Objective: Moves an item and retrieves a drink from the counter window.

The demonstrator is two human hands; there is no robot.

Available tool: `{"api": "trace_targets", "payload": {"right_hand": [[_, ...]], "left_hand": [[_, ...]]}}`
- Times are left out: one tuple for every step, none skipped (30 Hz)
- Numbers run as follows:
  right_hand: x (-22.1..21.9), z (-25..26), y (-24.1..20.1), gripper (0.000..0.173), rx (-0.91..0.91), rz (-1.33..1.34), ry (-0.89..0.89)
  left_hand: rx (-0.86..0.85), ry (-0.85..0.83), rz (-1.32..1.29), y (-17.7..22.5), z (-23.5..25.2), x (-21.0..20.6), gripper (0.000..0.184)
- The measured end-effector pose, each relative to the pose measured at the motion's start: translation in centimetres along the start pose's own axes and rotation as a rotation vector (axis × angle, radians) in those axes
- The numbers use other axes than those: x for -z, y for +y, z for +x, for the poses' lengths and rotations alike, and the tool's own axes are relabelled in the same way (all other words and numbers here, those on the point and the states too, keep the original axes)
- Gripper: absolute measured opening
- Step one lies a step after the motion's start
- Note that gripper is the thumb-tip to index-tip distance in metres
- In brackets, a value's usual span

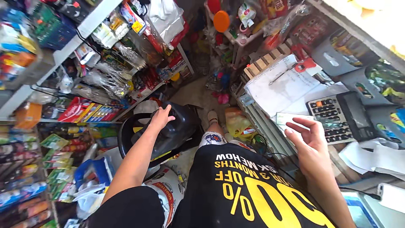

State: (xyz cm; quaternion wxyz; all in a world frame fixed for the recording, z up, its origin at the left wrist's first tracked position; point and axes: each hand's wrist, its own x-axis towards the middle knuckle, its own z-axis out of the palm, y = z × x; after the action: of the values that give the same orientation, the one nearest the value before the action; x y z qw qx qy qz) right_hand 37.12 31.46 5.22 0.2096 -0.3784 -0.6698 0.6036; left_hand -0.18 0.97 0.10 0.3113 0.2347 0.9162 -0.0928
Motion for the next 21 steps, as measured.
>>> {"api": "trace_targets", "payload": {"right_hand": [[0.2,0.3,0.3,0.058,0.01,-0.002,0.003],[0.4,0.7,0.6,0.057,0.021,-0.01,0.003],[0.8,1.0,0.8,0.057,0.029,-0.02,0.0],[1.1,1.3,0.9,0.057,0.031,-0.029,0.004],[1.3,1.6,1.0,0.056,0.029,-0.041,0.011],[1.3,2.0,1.1,0.055,0.021,-0.056,0.016],[1.2,2.6,1.0,0.054,0.011,-0.067,0.02],[0.8,3.3,0.8,0.053,0.008,-0.079,0.01],[0.3,4.3,0.4,0.053,0.014,-0.094,-0.017],[-0.5,5.4,-0.1,0.053,0.029,-0.118,-0.057],[-1.3,6.8,-0.6,0.053,0.048,-0.154,-0.102],[-2.1,8.2,-0.9,0.054,0.066,-0.195,-0.15],[-2.9,9.8,-1.4,0.053,0.083,-0.238,-0.209],[-3.8,11.7,-2.1,0.05,0.107,-0.282,-0.28],[-4.9,13.7,-2.9,0.048,0.141,-0.32,-0.353],[-6.1,15.9,-4.0,0.045,0.174,-0.358,-0.421],[-7.3,18.3,-5.4,0.042,0.189,-0.393,-0.477],[-8.6,20.9,-7.0,0.04,0.185,-0.428,-0.519],[-9.8,23.5,-8.8,0.037,0.161,-0.457,-0.552],[-11.0,26.1,-10.2,0.033,0.179,-0.499,-0.558],[-12.2,28.7,-11.2,0.03,0.241,-0.542,-0.539]], "left_hand": [[0.008,0.053,-0.013,-0.4,-0.2,0.0,0.065],[0.01,0.143,-0.075,-1.1,-0.6,-0.1,0.063],[0.024,0.246,-0.183,-2.1,-1.1,-0.2,0.058],[0.059,0.341,-0.293,-3.4,-1.8,-0.5,0.053],[0.12,0.411,-0.369,-5.1,-2.4,-1.1,0.053],[0.212,0.399,-0.417,-6.9,-3.0,-1.8,0.06],[0.289,0.288,-0.428,-8.6,-3.5,-2.8,0.069],[0.314,0.12,-0.443,-10.2,-3.9,-4.0,0.076],[0.298,-0.038,-0.496,-11.3,-4.1,-5.0,0.075],[0.251,-0.134,-0.588,-12.0,-4.1,-5.8,0.063],[0.22,-0.17,-0.681,-12.5,-3.9,-6.5,0.052],[0.198,-0.194,-0.729,-12.9,-3.5,-7.0,0.051],[0.176,-0.219,-0.742,-13.1,-3.2,-7.4,0.057],[0.159,-0.256,-0.738,-13.0,-2.9,-7.4,0.063],[0.149,-0.285,-0.718,-12.8,-2.5,-7.1,0.066],[0.152,-0.298,-0.696,-12.3,-2.0,-6.7,0.062],[0.176,-0.315,-0.666,-11.8,-1.5,-5.9,0.057],[0.208,-0.326,-0.651,-11.3,-1.1,-5.4,0.051],[0.228,-0.343,-0.642,-11.1,-0.9,-5.2,0.048],[0.231,-0.351,-0.647,-11.1,-0.8,-5.1,0.045],[0.229,-0.339,-0.652,-11.4,-0.7,-5.5,0.043]]}}
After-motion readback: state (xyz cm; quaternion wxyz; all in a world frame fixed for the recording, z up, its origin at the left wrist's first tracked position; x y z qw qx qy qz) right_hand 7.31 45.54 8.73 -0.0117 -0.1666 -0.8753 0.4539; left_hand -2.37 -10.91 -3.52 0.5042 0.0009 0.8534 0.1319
